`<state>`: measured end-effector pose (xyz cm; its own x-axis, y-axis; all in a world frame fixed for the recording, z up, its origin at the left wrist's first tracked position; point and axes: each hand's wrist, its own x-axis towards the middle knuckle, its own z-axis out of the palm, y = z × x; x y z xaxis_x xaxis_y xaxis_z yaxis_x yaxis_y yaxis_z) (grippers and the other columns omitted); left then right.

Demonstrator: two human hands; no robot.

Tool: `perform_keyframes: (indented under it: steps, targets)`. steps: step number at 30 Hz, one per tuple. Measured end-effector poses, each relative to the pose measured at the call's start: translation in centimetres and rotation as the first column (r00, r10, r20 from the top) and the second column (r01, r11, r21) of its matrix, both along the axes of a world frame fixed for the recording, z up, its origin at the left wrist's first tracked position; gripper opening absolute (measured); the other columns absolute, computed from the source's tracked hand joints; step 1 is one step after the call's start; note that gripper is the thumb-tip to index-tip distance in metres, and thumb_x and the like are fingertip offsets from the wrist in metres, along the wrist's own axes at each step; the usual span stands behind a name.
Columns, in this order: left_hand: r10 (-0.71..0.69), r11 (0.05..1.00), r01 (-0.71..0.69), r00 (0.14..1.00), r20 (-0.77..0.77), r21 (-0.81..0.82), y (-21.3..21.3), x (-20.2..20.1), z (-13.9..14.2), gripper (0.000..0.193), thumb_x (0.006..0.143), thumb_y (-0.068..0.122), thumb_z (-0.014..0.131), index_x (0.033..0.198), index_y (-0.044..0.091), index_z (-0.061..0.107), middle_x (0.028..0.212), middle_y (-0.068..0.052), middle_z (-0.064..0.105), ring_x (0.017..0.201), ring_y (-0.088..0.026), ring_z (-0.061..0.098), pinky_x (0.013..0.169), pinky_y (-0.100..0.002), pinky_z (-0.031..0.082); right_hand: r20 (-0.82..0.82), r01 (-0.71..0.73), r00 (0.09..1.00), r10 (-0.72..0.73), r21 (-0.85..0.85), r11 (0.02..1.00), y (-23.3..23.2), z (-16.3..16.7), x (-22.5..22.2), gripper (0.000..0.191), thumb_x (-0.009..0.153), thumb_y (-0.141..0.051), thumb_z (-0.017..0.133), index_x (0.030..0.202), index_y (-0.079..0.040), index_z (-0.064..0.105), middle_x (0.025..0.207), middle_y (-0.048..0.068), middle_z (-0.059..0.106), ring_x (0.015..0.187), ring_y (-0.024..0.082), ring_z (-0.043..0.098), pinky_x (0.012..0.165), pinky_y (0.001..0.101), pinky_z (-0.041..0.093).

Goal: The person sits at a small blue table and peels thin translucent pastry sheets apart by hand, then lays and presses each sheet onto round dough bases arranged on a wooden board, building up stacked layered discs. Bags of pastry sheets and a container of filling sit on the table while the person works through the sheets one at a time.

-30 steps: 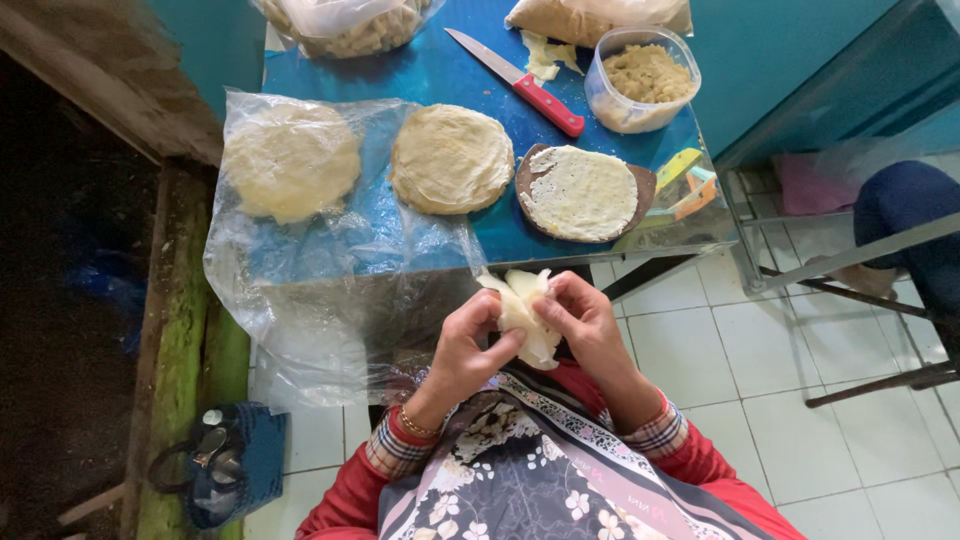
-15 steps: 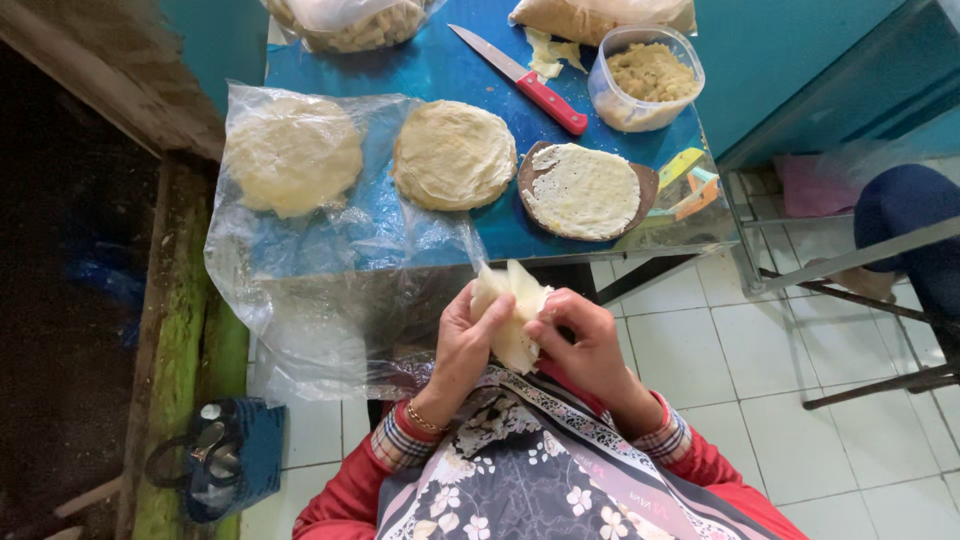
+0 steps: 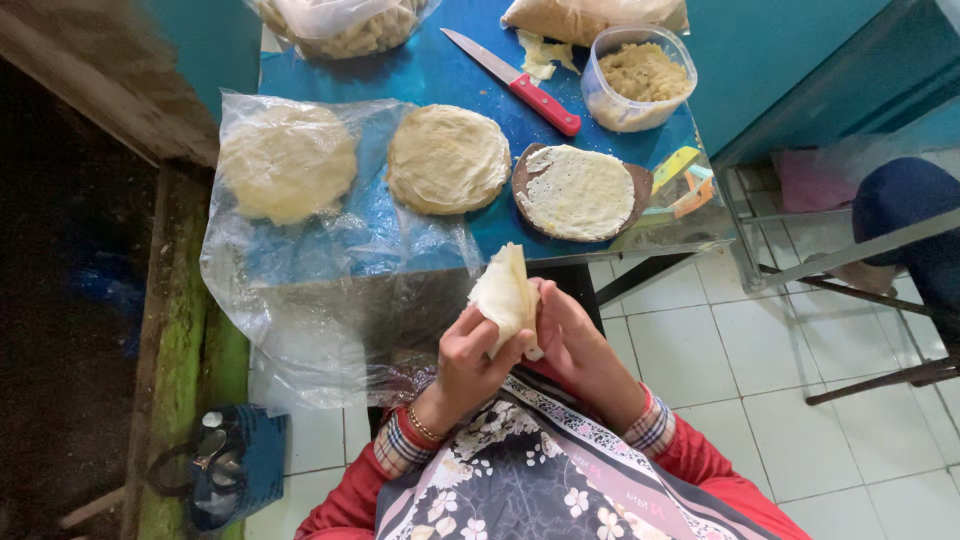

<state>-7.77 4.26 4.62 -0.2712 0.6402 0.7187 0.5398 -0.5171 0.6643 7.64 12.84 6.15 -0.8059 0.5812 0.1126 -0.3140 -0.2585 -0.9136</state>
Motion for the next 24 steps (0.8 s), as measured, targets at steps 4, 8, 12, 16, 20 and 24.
perform_keyframes:
  steps: [4, 8, 12, 16, 20, 24]
  targets:
    - [-0.019, 0.999, 0.023, 0.993, -0.12, 0.026, -0.1, -0.1, -0.6, 0.018, 0.085, 0.003, 0.081, 0.084, -0.001, 0.064, 0.089, -0.016, 0.065, 0.08, -0.035, 0.064, 0.069, -0.041, 0.054, -0.048, -0.003, 0.998, -0.035, -0.631, 0.775, 1.5, -0.3, -1.5, 0.031, 0.102, -0.027, 0.057, 0.124, -0.005, 0.059, 0.114, 0.005, 0.07, 0.101, 0.016, 0.068, 0.085, 0.0324, 0.056]
    - [-0.046, 0.998, 0.042, 0.99, -0.132, -0.036, -0.3, 0.4, -1.4, 0.019, 0.085, 0.008, 0.084, 0.089, 0.0, 0.068, 0.086, -0.015, 0.065, 0.076, -0.033, 0.064, 0.066, -0.041, 0.053, -0.035, 0.099, 0.991, -0.127, -0.441, 0.892, 1.9, -2.0, -0.6, 0.015, 0.104, -0.018, 0.063, 0.113, -0.007, 0.061, 0.102, 0.003, 0.066, 0.09, 0.01, 0.065, 0.076, 0.0259, 0.054]
    - [-0.109, 0.993, 0.113, 0.984, -0.143, 0.021, -0.6, 0.7, -1.9, 0.026, 0.09, 0.019, 0.08, 0.103, -0.001, 0.07, 0.102, -0.018, 0.068, 0.093, -0.033, 0.066, 0.08, -0.04, 0.056, -0.019, 0.316, 0.948, -0.318, -0.075, 0.946, 3.3, -2.8, 0.5, 0.013, 0.102, -0.015, 0.071, 0.107, -0.008, 0.061, 0.095, 0.0, 0.062, 0.084, 0.006, 0.059, 0.071, 0.0228, 0.05]
    - [-0.265, 0.96, 0.273, 0.958, 0.105, -0.065, -0.1, 0.8, -2.7, 0.038, 0.098, 0.033, 0.068, 0.115, -0.001, 0.07, 0.115, -0.015, 0.068, 0.108, -0.025, 0.068, 0.092, -0.034, 0.055, -0.069, 0.267, 0.963, -0.259, 0.152, 0.952, 4.9, -2.0, 2.6, 0.019, 0.095, -0.015, 0.077, 0.102, -0.009, 0.059, 0.097, -0.003, 0.06, 0.09, 0.005, 0.056, 0.078, 0.0221, 0.046]
    - [-0.395, 0.717, 0.693, 0.322, 0.86, 0.07, 2.1, 1.1, -3.9, 0.04, 0.1, 0.036, 0.064, 0.126, 0.005, 0.063, 0.113, -0.004, 0.068, 0.105, -0.01, 0.064, 0.092, -0.026, 0.052, -0.035, 0.125, 0.992, -0.12, 0.256, 0.958, 4.9, -1.5, 3.4, 0.021, 0.092, -0.015, 0.079, 0.096, -0.008, 0.06, 0.093, -0.001, 0.058, 0.087, 0.009, 0.053, 0.078, 0.0247, 0.043]
    - [-0.333, 0.668, 0.736, 0.16, 0.929, 0.112, 3.2, 0.9, -4.6, 0.021, 0.103, 0.018, 0.068, 0.116, 0.004, 0.062, 0.106, -0.001, 0.068, 0.096, -0.008, 0.063, 0.083, -0.025, 0.051, -0.063, 0.033, 0.998, -0.02, 0.197, 0.98, 3.9, -1.2, 3.1, 0.025, 0.093, -0.015, 0.082, 0.095, -0.007, 0.059, 0.092, 0.0, 0.055, 0.088, 0.011, 0.051, 0.079, 0.0258, 0.042]
